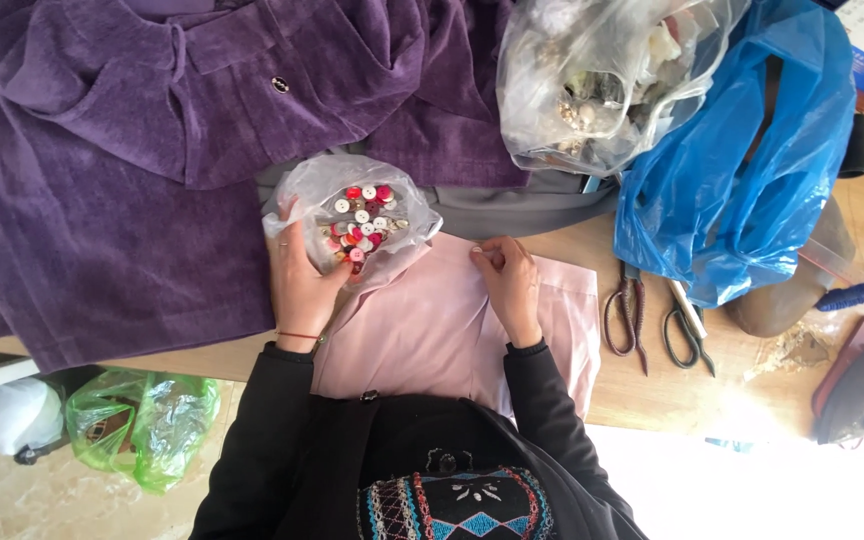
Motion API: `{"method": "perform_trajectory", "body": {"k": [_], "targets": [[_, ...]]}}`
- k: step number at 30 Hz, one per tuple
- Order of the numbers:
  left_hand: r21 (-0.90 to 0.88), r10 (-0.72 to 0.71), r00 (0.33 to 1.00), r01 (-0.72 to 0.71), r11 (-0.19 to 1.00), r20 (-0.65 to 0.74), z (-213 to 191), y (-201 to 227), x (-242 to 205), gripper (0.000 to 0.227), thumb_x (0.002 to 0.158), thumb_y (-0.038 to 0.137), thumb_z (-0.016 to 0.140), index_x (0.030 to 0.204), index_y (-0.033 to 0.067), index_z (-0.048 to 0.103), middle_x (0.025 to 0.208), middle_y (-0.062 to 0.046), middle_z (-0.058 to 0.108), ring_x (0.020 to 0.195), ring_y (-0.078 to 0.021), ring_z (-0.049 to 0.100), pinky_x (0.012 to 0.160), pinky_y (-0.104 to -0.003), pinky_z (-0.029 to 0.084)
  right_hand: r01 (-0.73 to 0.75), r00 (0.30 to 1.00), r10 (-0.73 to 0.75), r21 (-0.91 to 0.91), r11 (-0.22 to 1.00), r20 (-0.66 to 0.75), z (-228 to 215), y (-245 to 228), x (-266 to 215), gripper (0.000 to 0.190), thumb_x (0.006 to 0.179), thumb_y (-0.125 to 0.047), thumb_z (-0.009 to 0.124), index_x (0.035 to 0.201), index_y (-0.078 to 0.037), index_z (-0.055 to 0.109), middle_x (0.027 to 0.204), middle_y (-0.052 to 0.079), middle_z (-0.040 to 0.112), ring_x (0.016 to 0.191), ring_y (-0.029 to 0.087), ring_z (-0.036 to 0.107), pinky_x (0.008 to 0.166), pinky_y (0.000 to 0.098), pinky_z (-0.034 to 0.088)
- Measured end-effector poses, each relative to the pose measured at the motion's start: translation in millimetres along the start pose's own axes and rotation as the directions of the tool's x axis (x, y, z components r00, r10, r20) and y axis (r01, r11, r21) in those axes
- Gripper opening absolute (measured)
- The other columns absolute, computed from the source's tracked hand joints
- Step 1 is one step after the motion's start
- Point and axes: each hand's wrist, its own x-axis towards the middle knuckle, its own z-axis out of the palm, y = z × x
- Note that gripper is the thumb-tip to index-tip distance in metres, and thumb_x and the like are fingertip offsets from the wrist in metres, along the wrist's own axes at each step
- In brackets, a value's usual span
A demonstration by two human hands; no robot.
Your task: Sorting through bags of buttons and trims to prepare a pink garment, including using scissors to trim threads.
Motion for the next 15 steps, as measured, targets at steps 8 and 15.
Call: {"method": "perform_trajectory", "body": {"k": [8, 15], "targets": [[-0.080, -0.028, 1.000, 0.029, 0.996, 0.013, 16.1, -16.4, -2.3, 0.083, 0.078, 0.007, 0.075, 0.154, 0.0076, 0.042, 0.144, -0.031, 0.052, 0.128, -0.0523, 0.054, 0.102, -0.059, 0.045, 0.005, 1.000, -0.005, 0.027, 1.000, 0.010, -2.3, -2.8, 0.7, 0.017, 0.088, -0.025, 0.079, 0.094, -0.012, 0.070, 0.071, 0.007, 0.059, 0.075, 0.032, 0.067, 0.071, 0.0440, 0.054], [0.460, 0.173, 0.969, -0.075, 0.885, -0.176, 26.7, -44.1, -14.8, 0.063, 0.073, 0.030, 0.088, 0.129, 0.0260, 0.060, 0.140, -0.011, 0.049, 0.127, -0.0402, 0.045, 0.096, -0.055, 0.040, 0.010, 1.000, -0.010, 0.032, 0.999, 0.017, -0.6, 0.2, 1.0, 0.017, 0.089, -0.026, 0.078, 0.095, -0.013, 0.070, 0.071, 0.007, 0.059, 0.075, 0.032, 0.066, 0.072, 0.0439, 0.054]]}}
